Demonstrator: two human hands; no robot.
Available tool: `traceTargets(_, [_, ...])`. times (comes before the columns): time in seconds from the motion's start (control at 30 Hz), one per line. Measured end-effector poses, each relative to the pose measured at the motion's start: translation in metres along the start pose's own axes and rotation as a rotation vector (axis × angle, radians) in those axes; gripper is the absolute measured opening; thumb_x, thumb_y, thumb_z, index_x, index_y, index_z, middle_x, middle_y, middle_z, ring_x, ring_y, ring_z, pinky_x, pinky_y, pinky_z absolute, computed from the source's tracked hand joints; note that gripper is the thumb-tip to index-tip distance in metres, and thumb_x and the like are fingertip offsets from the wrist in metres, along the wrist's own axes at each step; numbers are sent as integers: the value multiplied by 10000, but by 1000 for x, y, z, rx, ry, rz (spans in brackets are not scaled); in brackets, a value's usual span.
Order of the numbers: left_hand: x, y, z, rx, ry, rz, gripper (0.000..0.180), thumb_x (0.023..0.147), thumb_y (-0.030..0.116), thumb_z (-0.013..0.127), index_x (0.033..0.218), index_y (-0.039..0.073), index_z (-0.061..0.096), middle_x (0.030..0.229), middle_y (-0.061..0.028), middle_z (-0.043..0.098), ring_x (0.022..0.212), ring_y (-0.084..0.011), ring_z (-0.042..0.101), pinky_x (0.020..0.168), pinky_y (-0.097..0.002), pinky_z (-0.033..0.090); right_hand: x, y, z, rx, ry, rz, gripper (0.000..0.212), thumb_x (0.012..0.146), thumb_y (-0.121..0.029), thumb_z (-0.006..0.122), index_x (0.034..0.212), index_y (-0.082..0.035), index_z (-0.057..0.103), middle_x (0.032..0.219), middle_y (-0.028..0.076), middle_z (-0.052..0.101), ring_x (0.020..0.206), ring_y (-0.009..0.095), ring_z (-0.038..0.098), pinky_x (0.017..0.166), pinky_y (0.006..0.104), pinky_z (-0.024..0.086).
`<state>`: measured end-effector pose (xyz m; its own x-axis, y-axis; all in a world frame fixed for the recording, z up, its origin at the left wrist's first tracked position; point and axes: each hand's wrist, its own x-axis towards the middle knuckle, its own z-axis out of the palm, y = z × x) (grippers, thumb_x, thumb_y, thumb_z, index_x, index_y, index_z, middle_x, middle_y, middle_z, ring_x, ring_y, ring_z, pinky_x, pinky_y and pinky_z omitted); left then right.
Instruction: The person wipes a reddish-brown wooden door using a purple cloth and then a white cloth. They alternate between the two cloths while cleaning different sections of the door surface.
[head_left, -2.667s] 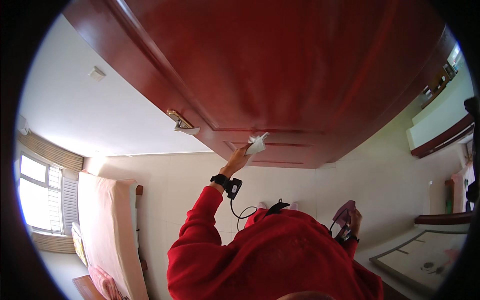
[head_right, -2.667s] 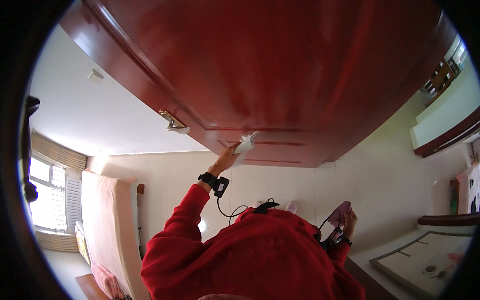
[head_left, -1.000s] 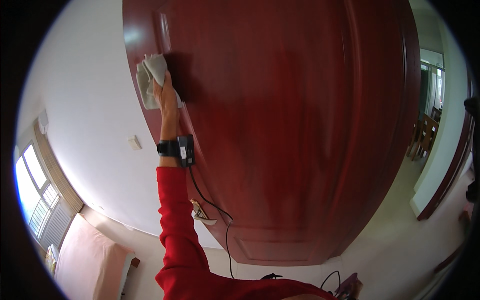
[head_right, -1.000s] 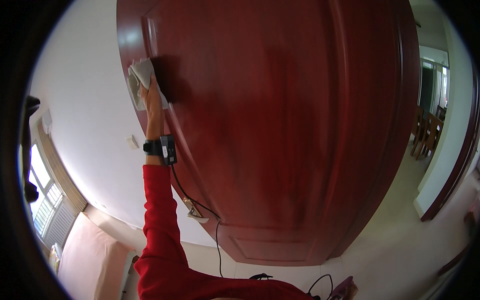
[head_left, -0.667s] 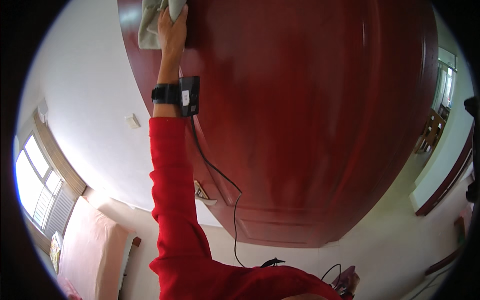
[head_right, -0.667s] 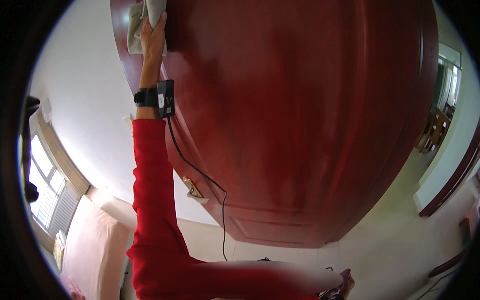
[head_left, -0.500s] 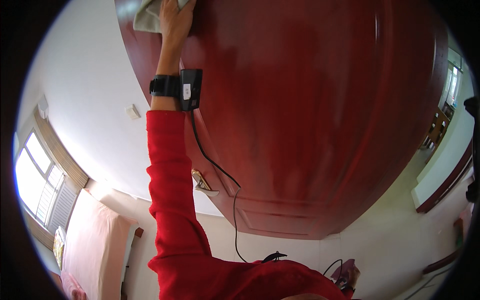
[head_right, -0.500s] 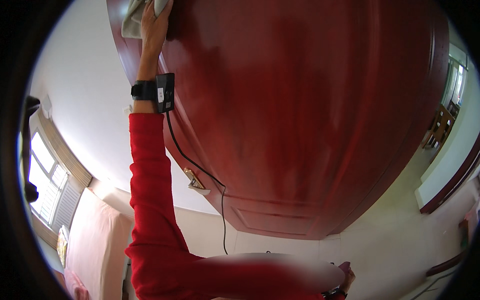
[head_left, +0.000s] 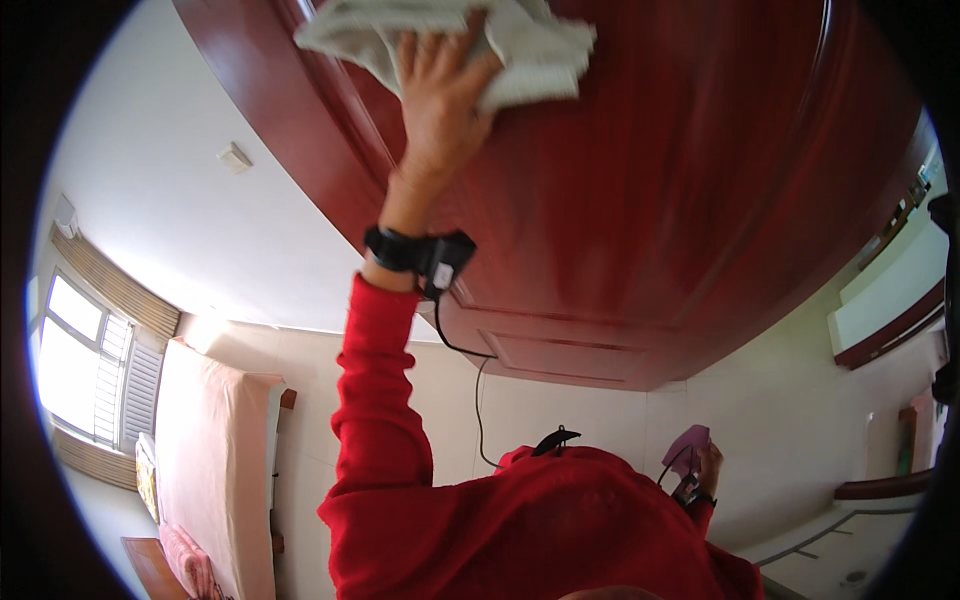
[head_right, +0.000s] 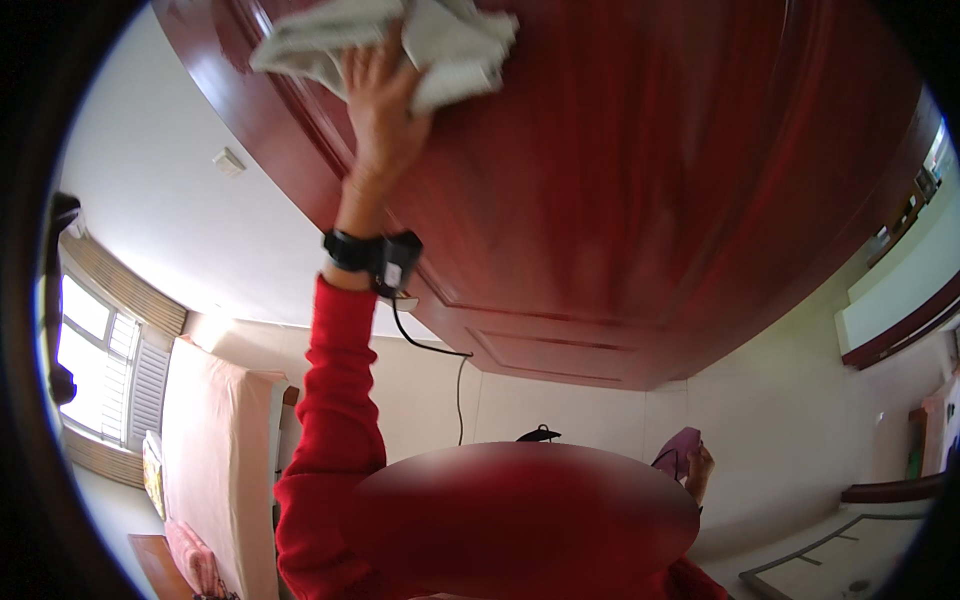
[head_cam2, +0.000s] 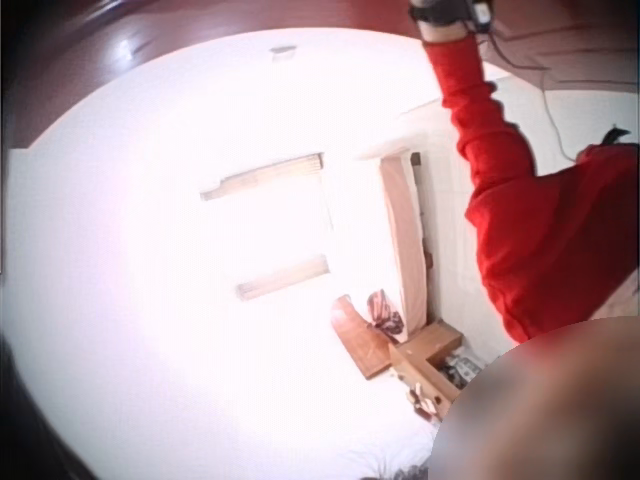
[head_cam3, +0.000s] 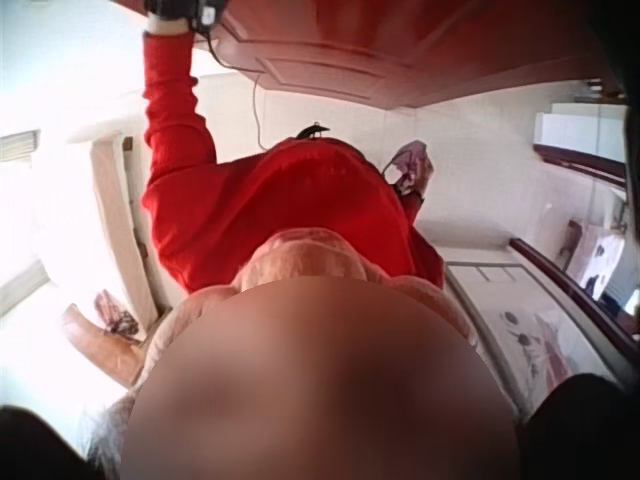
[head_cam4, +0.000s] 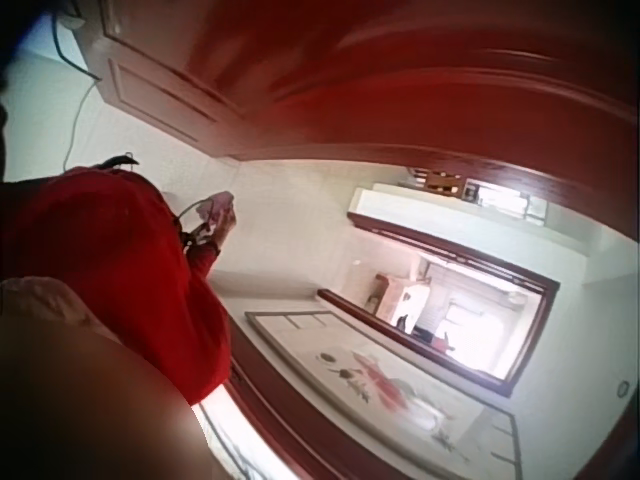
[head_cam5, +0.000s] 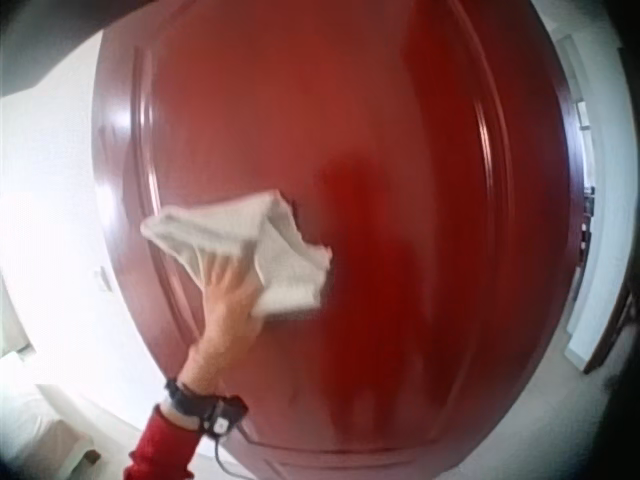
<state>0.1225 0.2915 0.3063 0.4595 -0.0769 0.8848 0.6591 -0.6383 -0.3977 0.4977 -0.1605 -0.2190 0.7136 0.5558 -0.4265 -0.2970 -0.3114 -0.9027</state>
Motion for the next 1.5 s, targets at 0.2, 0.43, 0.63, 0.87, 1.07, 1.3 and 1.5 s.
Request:
traceTargets(0.2, [-139, 69, 23, -211, -262, -136, 439, 618, 103, 653, 1035, 236, 685, 1112, -34, 596, 1085, -290, 524, 969, -519, 335, -18, -23, 1, -65, 0, -30, 165, 762, -105, 543, 875, -48, 651, 647, -54, 540, 506, 53, 459, 419, 226, 338])
traceTargets(0.43, [-268, 127, 39, -388, -432, -184, 356, 726, 125, 573, 1050, 215, 689, 1103, -34, 613, 1071, -264, 552, 917, -434, 414, -38, -42, 3, -118, 114, -13, 145, 775, -108, 535, 854, -45, 640, 644, -55, 534, 530, 57, 482, 439, 223, 360])
traceTargets(0.63, [-351, 160, 51, -531, -743, -219, 363, 798, 124, 529, 1134, 186, 650, 1250, -81, 568, 1195, -307, 483, 1000, -494, 357, -28, -15, -35, -99, 68, 40, 156, 763, -91, 547, 873, -61, 653, 659, -42, 554, 520, 62, 489, 431, 224, 367])
traceTargets(0.87, [-404, 174, 42, -531, -931, -332, 353, 756, 83, 532, 1069, 158, 677, 1177, -61, 605, 1193, -275, 475, 1069, -445, 292, -26, 1, -39, -96, 174, -36, 140, 757, -125, 569, 858, -61, 642, 677, -45, 551, 570, 63, 488, 467, 227, 376])
traceTargets(1.07, [-412, 171, 33, -609, -913, -630, 406, 742, 41, 570, 1138, 110, 630, 1163, -109, 602, 1151, -311, 507, 1004, -416, 370, -54, -44, -9, -34, 4, -86, 69, 750, -123, 561, 789, -90, 608, 630, -66, 497, 512, 54, 434, 427, 229, 333])
traceTargets(1.3, [-376, 149, -2, -1120, -793, -1413, 345, 915, 247, 587, 1125, -27, 601, 909, -87, 666, 828, -162, 626, 760, -303, 485, -92, -75, 17, 228, -365, -263, 102, 867, -173, 514, 791, -114, 548, 597, -32, 445, 483, 107, 441, 418, 274, 398])
traceTargets(1.5, [-296, 90, -74, -1394, -360, -1745, 459, 944, 356, 533, 1179, -37, 560, 991, -72, 644, 862, -165, 632, 739, -298, 510, -65, -76, 12, -369, -133, -19, 247, 739, -30, 589, 976, -32, 660, 757, -13, 595, 590, 111, 526, 504, 265, 437])
